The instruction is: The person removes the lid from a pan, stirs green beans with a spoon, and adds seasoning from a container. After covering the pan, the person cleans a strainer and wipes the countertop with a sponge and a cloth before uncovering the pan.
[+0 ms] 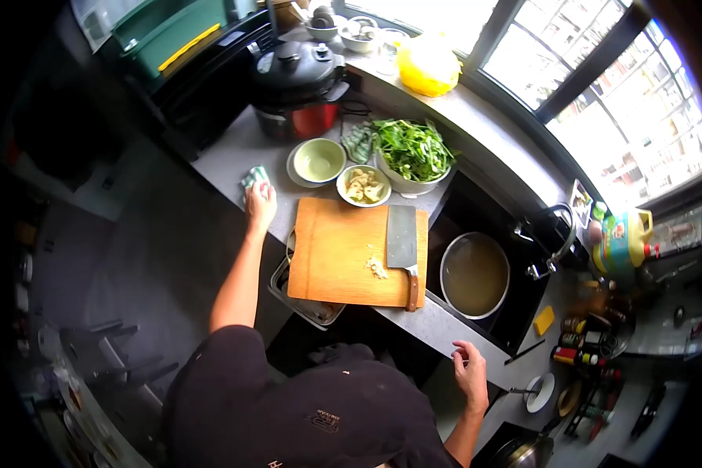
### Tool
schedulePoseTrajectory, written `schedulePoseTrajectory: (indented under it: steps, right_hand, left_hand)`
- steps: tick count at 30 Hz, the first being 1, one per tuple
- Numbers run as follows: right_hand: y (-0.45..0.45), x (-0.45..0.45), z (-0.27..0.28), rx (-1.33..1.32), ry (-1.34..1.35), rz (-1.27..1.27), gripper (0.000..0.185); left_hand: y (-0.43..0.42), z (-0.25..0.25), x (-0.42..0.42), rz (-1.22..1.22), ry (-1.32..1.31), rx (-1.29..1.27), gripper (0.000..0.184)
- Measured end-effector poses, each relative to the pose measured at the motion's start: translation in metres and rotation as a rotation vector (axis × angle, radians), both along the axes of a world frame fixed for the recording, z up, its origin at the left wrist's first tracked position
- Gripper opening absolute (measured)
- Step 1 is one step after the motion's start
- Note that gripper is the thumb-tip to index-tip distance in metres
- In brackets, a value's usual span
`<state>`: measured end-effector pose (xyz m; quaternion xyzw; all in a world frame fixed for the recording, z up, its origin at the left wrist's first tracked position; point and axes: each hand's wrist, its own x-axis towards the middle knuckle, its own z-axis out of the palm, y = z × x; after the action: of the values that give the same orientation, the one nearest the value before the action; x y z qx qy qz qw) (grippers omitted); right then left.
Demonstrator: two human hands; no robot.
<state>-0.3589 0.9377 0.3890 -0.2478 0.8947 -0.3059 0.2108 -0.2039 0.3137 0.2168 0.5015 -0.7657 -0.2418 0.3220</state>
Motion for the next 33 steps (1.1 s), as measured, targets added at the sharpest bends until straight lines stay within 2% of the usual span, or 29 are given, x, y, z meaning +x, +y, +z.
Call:
schedulePoseTrajectory:
  steps: [1,3,5,7,9,11,13,15,19,21,23,25,26,27,28,31,32,33]
  right_hand:
    - [0.008,0.005,-0.004,0.017,0.011,-0.028,0.021]
    - [0.021,0.02,-0.013,0.002,0.006,-0.079,0.022]
    - [0.036,0.035,-0.018,-0.014,0.009,-0.16,0.022]
    - [0.043,0.047,-0.016,0.037,-0.115,-0.227,0.022]
    - [0.054,0.057,-0.015,0.063,-0.216,-0.234,0.025]
    - [0.067,0.065,-0.018,0.103,-0.235,-0.19,0.028]
    - [0.08,0.075,-0.025,0.111,-0.229,-0.22,0.029]
    - [0.088,0.084,-0.024,0.105,-0.228,-0.27,0.028]
    - [0.12,0.101,-0.045,0.066,-0.187,-0.339,0.028]
    - [0.137,0.111,-0.051,0.048,-0.186,-0.383,0.028]
    - [0.16,0.121,-0.062,0.023,-0.204,-0.416,0.027]
    - [0.18,0.134,-0.06,0.023,-0.243,-0.502,0.026]
    - [0.192,0.142,-0.065,-0.039,-0.327,-0.568,0.025]
    - [0.206,0.149,-0.074,-0.101,-0.409,-0.631,0.024]
    - [0.222,0.157,-0.086,-0.165,-0.488,-0.691,0.024]
    - [0.266,0.204,-0.142,-0.429,-0.738,-0.929,0.029]
    - [0.29,0.236,-0.194,-0.4,-0.715,-0.943,0.03]
    - [0.315,0.274,-0.244,-0.369,-0.69,-0.957,0.031]
  left_hand:
    - [0.03,0.02,-0.014,-0.064,0.173,0.028,0.021]
    - [0.093,0.053,-0.037,-0.328,0.329,0.045,0.014]
    - [0.174,0.087,-0.054,-0.561,0.347,0.335,0.012]
    - [0.246,0.089,-0.063,-0.839,0.259,0.523,0.015]
    - [0.301,0.091,-0.064,-1.22,0.08,0.678,0.016]
    - [0.335,0.093,-0.07,-1.599,-0.075,0.657,0.018]
    - [0.362,0.114,-0.074,-1.732,-0.155,0.548,0.019]
    - [0.383,0.124,-0.078,-1.742,-0.254,0.533,0.019]
    - [0.41,0.125,-0.09,-1.714,-0.572,0.233,0.028]
    - [0.425,0.126,-0.094,-1.703,-0.576,0.126,0.033]
    - [0.437,0.107,-0.1,-1.766,-0.462,-0.073,0.035]
    - [0.461,0.116,-0.108,-1.744,-0.448,0.072,0.038]
    - [0.475,0.121,-0.108,-1.662,-0.525,0.29,0.037]
    - [0.479,0.103,-0.111,-1.723,-0.46,0.196,0.027]
    - [0.486,0.095,-0.115,-1.776,-0.392,0.097,0.023]
    - [0.522,0.093,-0.12,-1.754,-0.256,0.082,0.025]
    - [0.533,0.097,-0.122,-1.744,-0.177,0.052,0.028]
    - [0.542,0.102,-0.124,-1.773,-0.266,0.056,0.028]
